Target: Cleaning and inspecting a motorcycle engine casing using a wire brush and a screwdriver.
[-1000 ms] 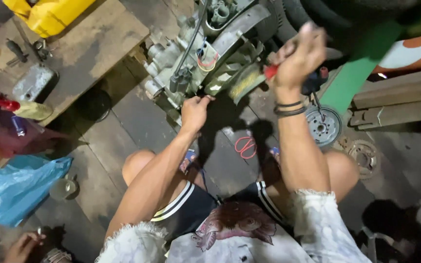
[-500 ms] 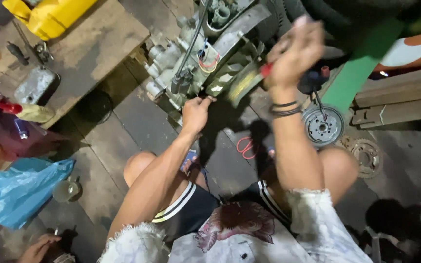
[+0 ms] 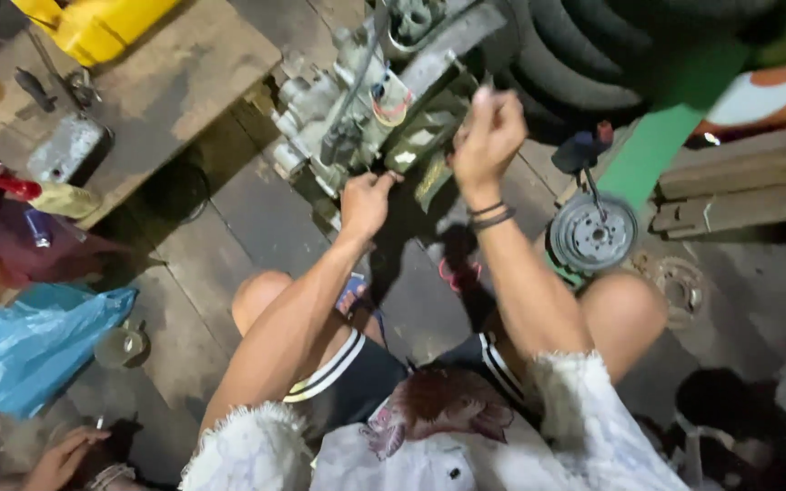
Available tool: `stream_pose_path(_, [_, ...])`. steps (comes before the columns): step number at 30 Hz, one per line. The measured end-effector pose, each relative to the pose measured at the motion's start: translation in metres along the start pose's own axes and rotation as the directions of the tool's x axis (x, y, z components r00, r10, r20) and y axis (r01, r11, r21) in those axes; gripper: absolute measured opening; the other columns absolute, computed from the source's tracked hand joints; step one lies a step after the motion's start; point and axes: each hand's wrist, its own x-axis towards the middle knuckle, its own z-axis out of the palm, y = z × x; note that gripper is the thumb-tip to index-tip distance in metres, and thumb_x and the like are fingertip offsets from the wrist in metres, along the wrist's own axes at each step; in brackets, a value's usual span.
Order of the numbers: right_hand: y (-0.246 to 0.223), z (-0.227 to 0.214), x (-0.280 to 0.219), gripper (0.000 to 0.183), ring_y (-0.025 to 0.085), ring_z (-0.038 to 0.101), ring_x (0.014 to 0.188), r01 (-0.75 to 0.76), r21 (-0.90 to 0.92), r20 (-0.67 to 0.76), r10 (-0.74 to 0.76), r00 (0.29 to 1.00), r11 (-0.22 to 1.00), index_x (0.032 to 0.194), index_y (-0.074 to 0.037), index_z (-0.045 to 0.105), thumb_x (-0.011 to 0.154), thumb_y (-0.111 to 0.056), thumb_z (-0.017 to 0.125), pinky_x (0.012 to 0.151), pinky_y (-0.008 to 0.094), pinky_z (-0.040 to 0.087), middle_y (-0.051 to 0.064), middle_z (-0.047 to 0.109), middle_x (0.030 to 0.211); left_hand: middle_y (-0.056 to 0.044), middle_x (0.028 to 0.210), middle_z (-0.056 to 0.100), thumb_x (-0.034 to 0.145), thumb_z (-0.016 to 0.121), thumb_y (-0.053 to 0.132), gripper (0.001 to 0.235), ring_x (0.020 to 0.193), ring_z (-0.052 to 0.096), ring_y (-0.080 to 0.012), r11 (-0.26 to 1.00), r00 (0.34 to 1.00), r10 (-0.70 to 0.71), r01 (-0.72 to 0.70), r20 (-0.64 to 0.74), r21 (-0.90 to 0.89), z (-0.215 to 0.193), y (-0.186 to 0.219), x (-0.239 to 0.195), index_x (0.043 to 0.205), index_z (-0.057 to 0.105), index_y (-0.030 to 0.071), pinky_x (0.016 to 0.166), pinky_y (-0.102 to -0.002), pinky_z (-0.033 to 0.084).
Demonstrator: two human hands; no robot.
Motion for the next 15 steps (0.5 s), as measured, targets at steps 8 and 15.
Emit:
stream_pose_path(8, [-0.026, 0.015, 0.013, 0.032, 0.010, 0.043, 0.038, 0.113, 0.031, -0.122, -0.108, 0.987, 0.993, 0.078, -0.012, 0.050, 0.101, -0.031, 0.060, 0.034, 0.025, 0.033, 0.000, 0.045, 0.053, -0.012, 0.076, 0.068, 0.089, 0.065, 0.040, 0.037, 0.079, 0.061, -0.0289, 0.999, 0.999, -0.042, 0.043, 0.021, -0.019, 0.000, 0.000, -0.001, 0.091, 0.081, 0.006, 0.072, -0.039, 0.049])
stream_pose_path(15, [-0.069, -0.005, 0.041, 0.026, 0.007, 0.033, 0.049, 0.099, 0.308, -0.073, -0.080, 0.994, 0.946, 0.088, -0.012, 0.045, 0.102, -0.029, 0.058, 0.038, 0.024, 0.029, 0.000, 0.043, 0.068, -0.007, 0.064, 0.066, 0.090, 0.063, 0.035, 0.036, 0.058, 0.056, -0.0186, 1.000, 1.000, -0.023, 0.023, 0.007, -0.006, -0.002, 0.000, -0.004, 0.093, 0.080, 0.004, 0.059, -0.032, 0.047])
